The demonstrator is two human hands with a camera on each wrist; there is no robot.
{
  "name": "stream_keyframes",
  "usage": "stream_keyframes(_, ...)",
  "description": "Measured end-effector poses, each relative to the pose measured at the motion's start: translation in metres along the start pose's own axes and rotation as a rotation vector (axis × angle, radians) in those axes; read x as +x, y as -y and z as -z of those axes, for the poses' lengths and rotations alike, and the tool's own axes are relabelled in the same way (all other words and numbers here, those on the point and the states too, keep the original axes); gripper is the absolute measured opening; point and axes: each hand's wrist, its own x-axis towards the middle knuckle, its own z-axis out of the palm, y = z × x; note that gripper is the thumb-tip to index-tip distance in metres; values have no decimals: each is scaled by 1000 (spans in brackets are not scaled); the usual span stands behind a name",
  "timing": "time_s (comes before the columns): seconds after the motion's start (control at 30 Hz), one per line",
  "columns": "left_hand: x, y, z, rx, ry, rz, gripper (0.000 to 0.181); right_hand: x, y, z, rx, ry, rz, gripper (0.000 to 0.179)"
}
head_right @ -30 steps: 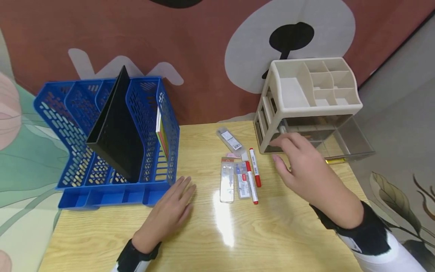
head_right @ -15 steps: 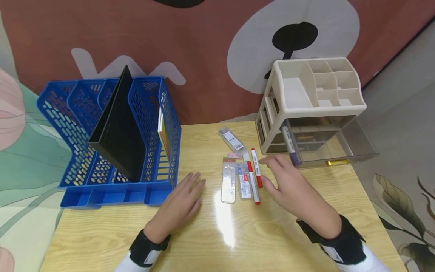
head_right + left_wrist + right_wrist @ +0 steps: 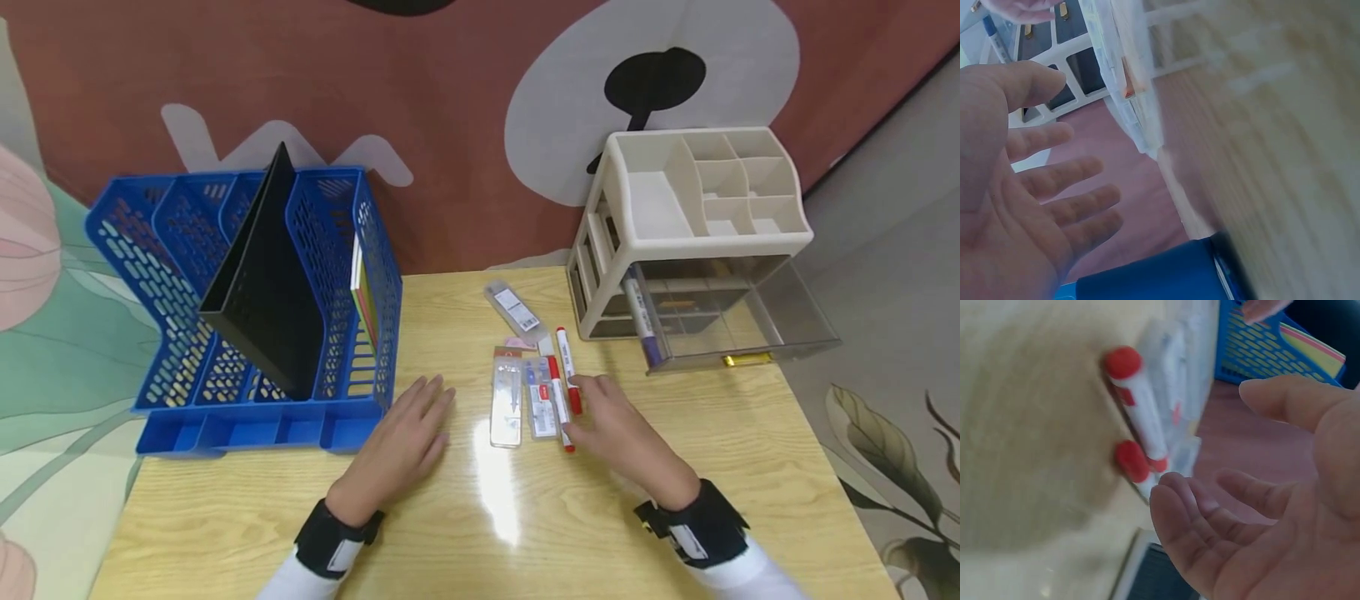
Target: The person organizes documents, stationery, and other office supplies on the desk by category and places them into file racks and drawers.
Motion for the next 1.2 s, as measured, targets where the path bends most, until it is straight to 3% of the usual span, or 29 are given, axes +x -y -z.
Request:
stream_keyframes(0.27, 4, 0, 2, -32, 5, 46, 58, 4, -10, -22, -54, 35, -58, 80)
stream_keyframes(0.63, 7, 1, 4, -83, 19, 142, 55, 5, -8, -37, -140, -16, -97, 68)
stream_keyframes(0.8, 6, 1, 2, -88, 10, 145, 54, 4, -9, -34, -166, -35, -115, 66)
stream_keyframes(1.07, 6, 1, 3, -91, 7, 146, 53, -3, -11, -19, -66, 7, -154, 62)
stream_keyframes(1.2, 8, 2, 8, -82, -11, 128, 52, -5, -8, -13, -70, -27, -112, 57)
